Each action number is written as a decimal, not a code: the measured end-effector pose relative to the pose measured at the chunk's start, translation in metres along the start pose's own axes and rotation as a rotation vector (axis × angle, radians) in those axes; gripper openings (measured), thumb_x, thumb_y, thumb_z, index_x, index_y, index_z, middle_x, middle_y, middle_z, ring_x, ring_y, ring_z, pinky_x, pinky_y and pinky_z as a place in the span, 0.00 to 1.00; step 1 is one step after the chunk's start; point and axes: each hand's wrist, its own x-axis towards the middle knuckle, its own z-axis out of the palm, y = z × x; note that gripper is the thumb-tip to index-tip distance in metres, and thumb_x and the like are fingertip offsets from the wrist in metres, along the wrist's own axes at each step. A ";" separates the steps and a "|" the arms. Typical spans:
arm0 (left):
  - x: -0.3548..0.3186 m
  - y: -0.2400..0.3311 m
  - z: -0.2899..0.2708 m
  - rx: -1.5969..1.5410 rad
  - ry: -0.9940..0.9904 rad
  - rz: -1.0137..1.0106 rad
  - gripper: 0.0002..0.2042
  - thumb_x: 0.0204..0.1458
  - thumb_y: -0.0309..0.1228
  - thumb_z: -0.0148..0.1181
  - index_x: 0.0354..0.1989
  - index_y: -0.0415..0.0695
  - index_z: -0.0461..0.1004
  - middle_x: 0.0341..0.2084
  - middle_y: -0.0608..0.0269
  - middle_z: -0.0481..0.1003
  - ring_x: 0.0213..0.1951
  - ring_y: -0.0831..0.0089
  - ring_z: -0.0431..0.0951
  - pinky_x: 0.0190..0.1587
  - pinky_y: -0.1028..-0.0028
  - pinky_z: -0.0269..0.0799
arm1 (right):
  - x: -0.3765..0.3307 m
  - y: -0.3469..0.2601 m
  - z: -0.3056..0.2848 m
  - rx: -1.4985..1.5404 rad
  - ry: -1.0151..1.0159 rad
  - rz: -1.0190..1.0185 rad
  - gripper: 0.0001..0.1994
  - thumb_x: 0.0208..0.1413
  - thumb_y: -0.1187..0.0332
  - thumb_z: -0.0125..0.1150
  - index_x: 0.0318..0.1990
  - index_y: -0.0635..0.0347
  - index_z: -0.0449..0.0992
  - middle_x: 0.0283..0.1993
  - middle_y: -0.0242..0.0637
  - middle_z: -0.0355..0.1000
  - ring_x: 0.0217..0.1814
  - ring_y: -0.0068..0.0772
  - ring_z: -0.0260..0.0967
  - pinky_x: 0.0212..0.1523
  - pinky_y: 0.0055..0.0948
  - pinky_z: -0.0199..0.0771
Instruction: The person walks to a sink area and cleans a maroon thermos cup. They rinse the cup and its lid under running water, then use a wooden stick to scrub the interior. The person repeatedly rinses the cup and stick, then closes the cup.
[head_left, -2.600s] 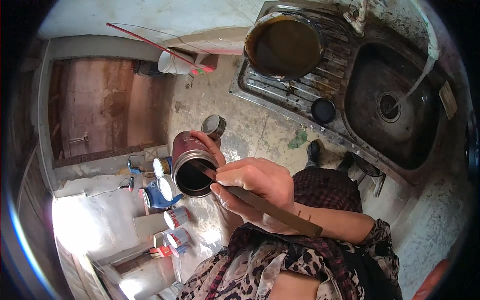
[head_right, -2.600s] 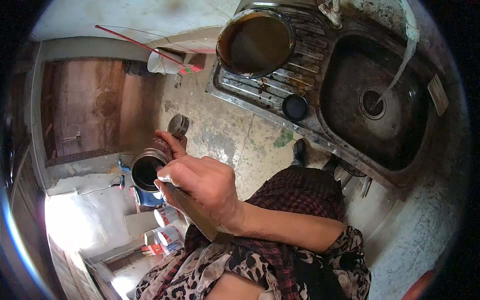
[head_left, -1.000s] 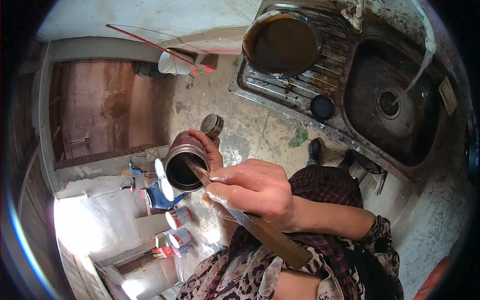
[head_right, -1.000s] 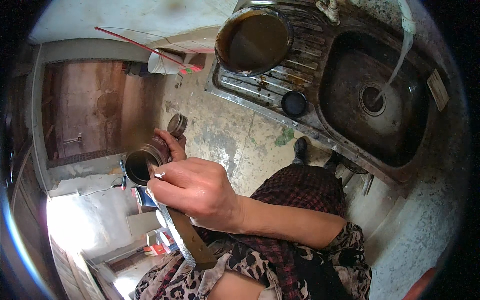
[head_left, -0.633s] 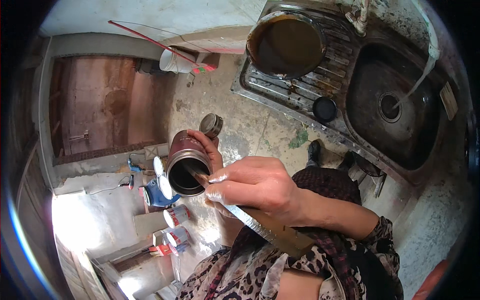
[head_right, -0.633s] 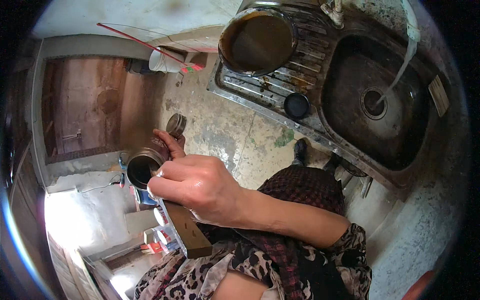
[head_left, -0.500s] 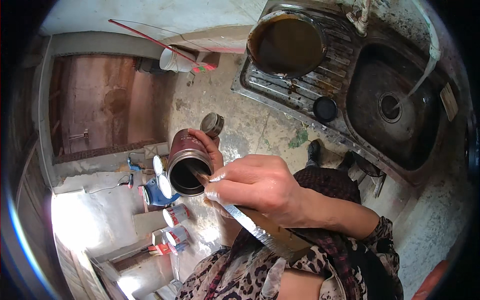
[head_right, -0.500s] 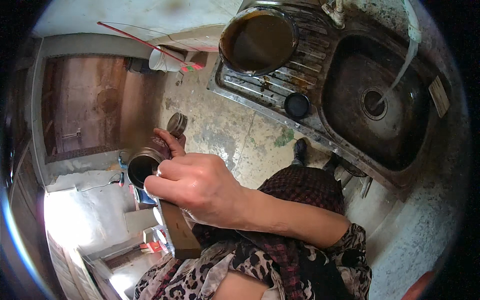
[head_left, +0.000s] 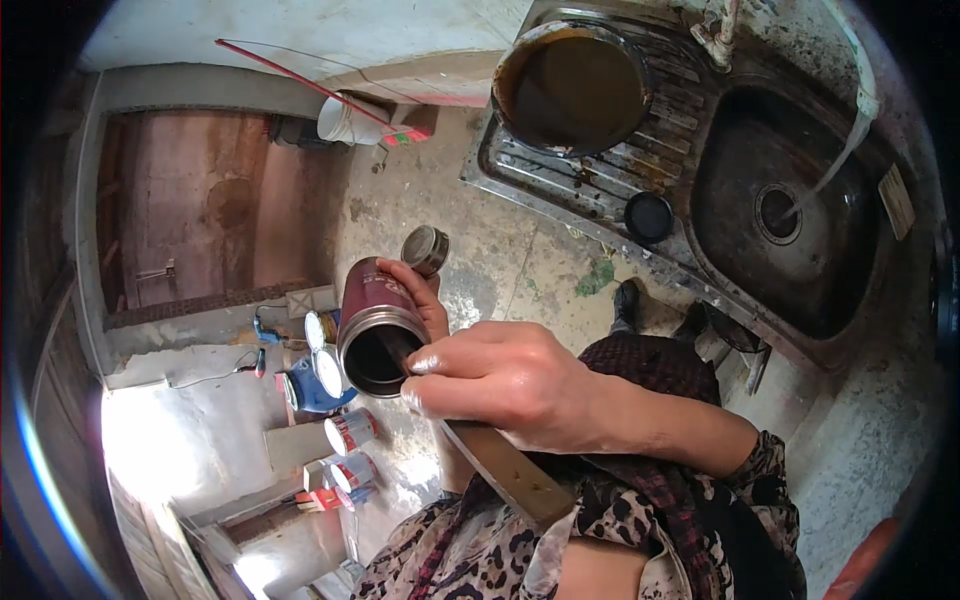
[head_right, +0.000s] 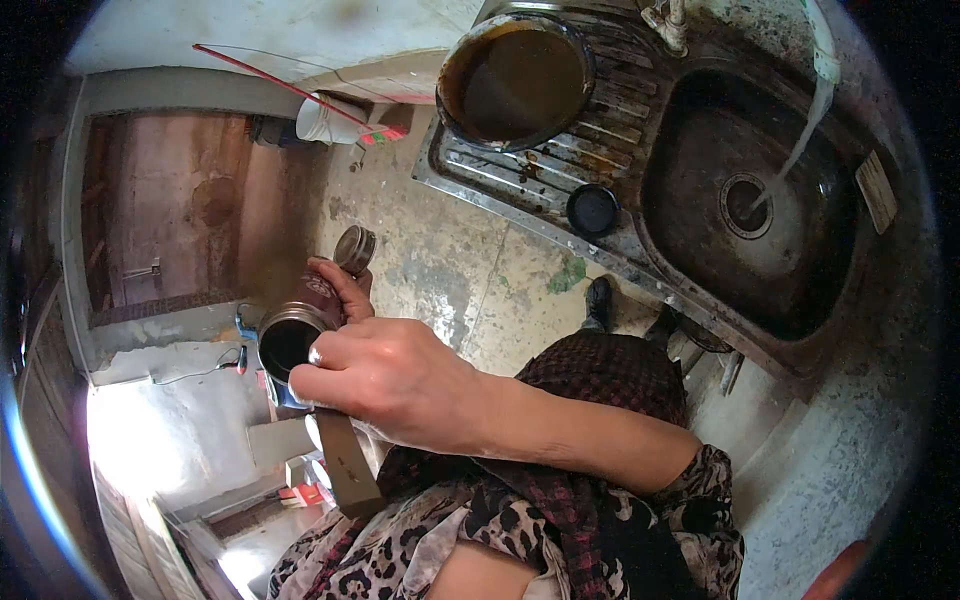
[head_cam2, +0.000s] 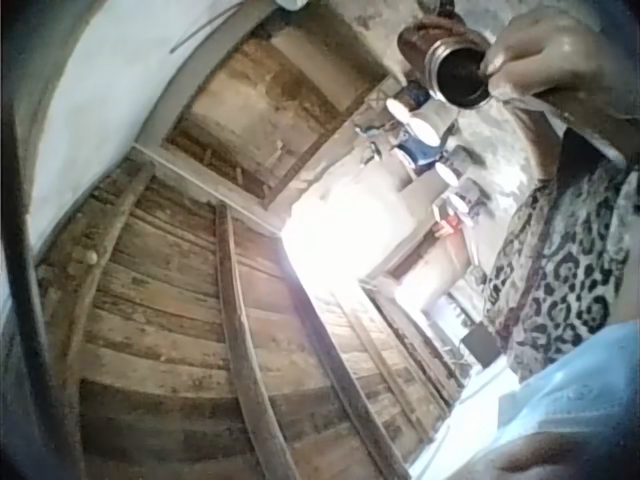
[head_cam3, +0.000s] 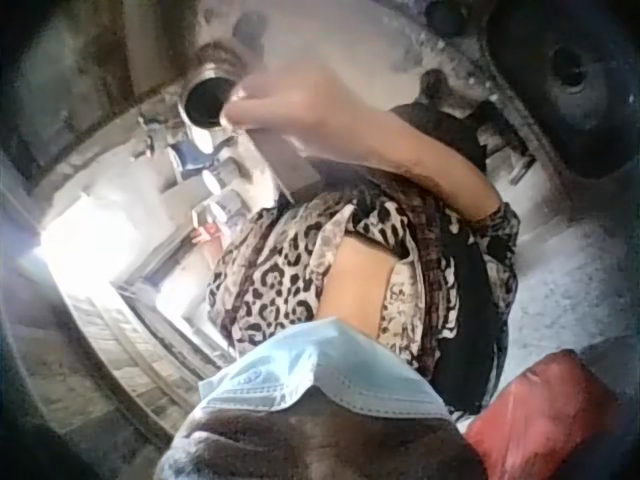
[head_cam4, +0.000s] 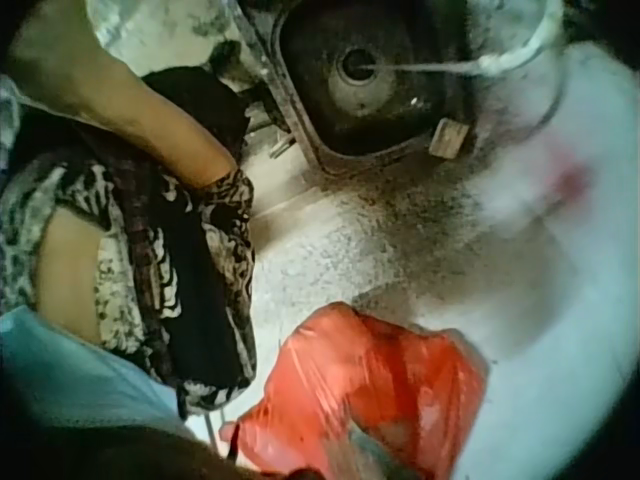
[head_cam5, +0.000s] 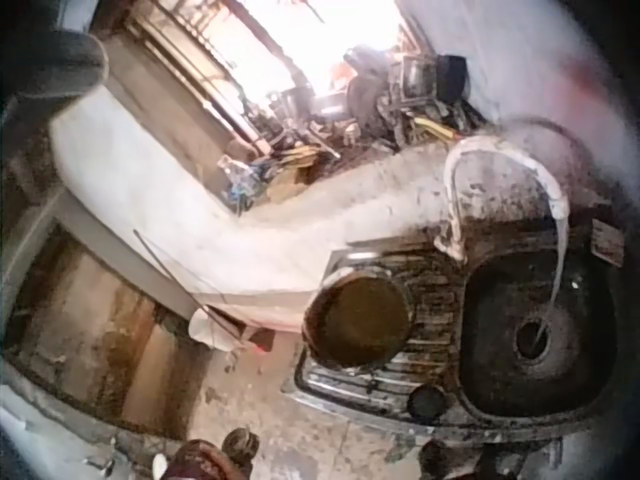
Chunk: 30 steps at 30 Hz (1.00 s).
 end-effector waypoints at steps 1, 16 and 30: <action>0.000 -0.001 0.000 0.004 -0.004 -0.005 0.30 0.40 0.22 0.64 0.55 0.42 0.60 0.49 0.56 0.66 0.51 0.65 0.69 0.51 0.70 0.71 | 0.000 0.000 0.001 -0.001 0.014 0.004 0.07 0.39 0.74 0.57 0.27 0.59 0.66 0.23 0.36 0.61 0.26 0.36 0.67 0.27 0.33 0.68; -0.004 -0.001 -0.001 -0.019 -0.001 -0.021 0.31 0.39 0.22 0.65 0.55 0.42 0.60 0.50 0.56 0.65 0.51 0.65 0.69 0.51 0.70 0.70 | 0.000 0.002 -0.009 0.128 -0.031 -0.042 0.09 0.36 0.79 0.58 0.29 0.61 0.67 0.26 0.38 0.65 0.29 0.39 0.69 0.27 0.34 0.69; -0.008 -0.005 -0.005 -0.051 -0.001 -0.047 0.32 0.38 0.22 0.66 0.55 0.43 0.60 0.50 0.56 0.65 0.51 0.65 0.68 0.51 0.69 0.70 | -0.004 0.005 0.005 0.060 0.013 0.014 0.08 0.38 0.79 0.55 0.29 0.61 0.68 0.28 0.39 0.66 0.31 0.40 0.69 0.31 0.33 0.70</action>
